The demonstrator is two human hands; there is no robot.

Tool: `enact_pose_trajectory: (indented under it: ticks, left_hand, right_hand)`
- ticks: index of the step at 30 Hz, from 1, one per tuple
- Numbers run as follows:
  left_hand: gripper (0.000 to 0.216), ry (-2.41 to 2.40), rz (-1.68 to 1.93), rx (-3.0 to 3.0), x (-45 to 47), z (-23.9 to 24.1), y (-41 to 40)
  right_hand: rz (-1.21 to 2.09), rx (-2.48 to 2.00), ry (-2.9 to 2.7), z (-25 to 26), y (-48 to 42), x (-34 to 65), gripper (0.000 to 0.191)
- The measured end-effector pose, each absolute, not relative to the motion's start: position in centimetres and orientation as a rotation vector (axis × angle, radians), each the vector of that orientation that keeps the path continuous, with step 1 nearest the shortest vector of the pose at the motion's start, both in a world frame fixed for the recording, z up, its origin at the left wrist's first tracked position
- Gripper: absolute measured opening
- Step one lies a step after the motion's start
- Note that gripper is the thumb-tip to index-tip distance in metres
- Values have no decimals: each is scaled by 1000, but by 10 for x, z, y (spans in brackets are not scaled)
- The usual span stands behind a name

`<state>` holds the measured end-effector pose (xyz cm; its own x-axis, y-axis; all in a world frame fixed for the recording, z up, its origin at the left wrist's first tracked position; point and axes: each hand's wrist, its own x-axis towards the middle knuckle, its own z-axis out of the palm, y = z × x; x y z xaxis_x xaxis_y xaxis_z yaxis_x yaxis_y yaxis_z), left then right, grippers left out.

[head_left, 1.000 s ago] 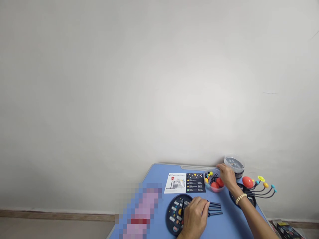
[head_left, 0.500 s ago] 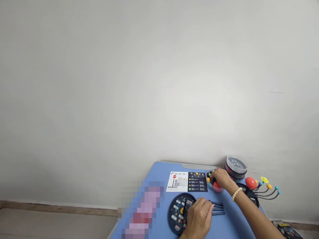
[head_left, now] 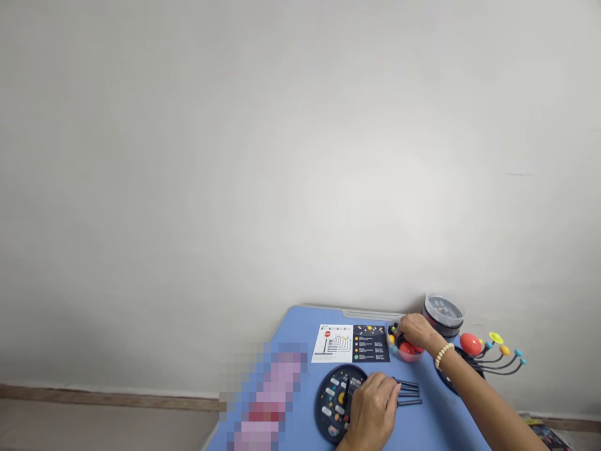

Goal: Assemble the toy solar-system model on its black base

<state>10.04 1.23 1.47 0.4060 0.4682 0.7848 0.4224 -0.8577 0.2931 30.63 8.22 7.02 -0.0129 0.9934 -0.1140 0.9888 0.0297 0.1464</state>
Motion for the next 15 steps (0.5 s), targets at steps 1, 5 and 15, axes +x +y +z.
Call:
enact_pose_trajectory:
  ticks: [1, 5, 15]
  left_hand:
    - [44, 824, 1476, 2596, 101, 15, 12]
    - [45, 832, 1485, 2586, 100, 14, 14]
    - [46, 829, 1445, 2578, 100, 14, 14]
  right_hand:
    - [35, 2068, 2119, 70, 82, 306, 29]
    - [37, 2078, 2156, 74, 79, 307, 30]
    - [67, 2368, 2226, 82, 65, 319, 23]
